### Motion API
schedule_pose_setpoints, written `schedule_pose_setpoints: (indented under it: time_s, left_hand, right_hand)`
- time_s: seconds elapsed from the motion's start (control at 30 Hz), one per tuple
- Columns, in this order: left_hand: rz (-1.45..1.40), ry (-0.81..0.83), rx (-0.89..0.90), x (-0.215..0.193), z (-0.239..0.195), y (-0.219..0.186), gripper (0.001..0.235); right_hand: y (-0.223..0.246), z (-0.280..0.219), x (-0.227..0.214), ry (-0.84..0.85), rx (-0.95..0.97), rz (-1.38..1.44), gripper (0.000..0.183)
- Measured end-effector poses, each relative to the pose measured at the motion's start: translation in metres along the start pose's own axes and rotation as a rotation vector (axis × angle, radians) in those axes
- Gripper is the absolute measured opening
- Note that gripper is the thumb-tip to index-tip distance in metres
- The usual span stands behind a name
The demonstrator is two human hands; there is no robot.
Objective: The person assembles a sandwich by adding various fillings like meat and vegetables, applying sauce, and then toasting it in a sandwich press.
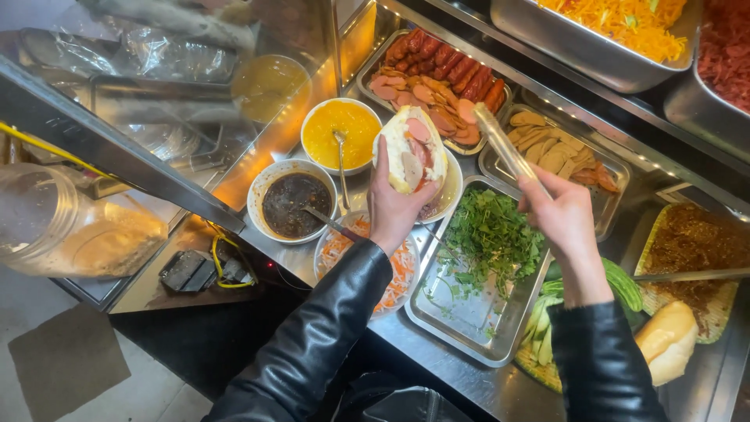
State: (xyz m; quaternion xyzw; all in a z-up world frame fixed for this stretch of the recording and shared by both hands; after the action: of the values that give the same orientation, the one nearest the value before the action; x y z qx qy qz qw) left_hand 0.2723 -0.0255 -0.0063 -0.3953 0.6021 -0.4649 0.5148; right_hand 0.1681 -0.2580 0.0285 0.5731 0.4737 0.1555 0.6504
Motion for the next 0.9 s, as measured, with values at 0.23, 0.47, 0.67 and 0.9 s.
schedule_pose_setpoints:
  time_s: [0.23, 0.47, 0.67, 0.9]
  left_hand:
    - [-0.019, 0.006, 0.029, 0.005, 0.000, -0.007, 0.111]
    - [0.008, -0.059, 0.019, -0.010, 0.003, 0.000, 0.116]
    - [-0.012, -0.043, -0.001, -0.022, -0.004, -0.010, 0.112]
    - [-0.017, 0.055, -0.009, -0.014, -0.002, -0.013, 0.108]
  right_hand:
    - [0.044, -0.059, 0.019, 0.198, 0.009, -0.043, 0.040]
    - [-0.021, 0.046, 0.032, -0.020, -0.113, -0.453, 0.044]
    - [-0.061, 0.085, 0.038, 0.022, -0.109, -0.689, 0.041]
    - [0.002, 0.018, -0.002, 0.047, -0.025, -0.249, 0.038]
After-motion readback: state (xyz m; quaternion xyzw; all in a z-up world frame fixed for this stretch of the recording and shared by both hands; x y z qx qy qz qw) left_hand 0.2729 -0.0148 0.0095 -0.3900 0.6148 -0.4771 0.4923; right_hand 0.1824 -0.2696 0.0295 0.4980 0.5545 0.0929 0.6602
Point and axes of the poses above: each hand's wrist, its own z-axis towards the middle knuckle, its own x-axis out of the palm, y = z × x, the point moved 5 cm from there along z, towards the middle knuckle, and after that the axes turned 10 degrees about z, right-handed, at the moved point
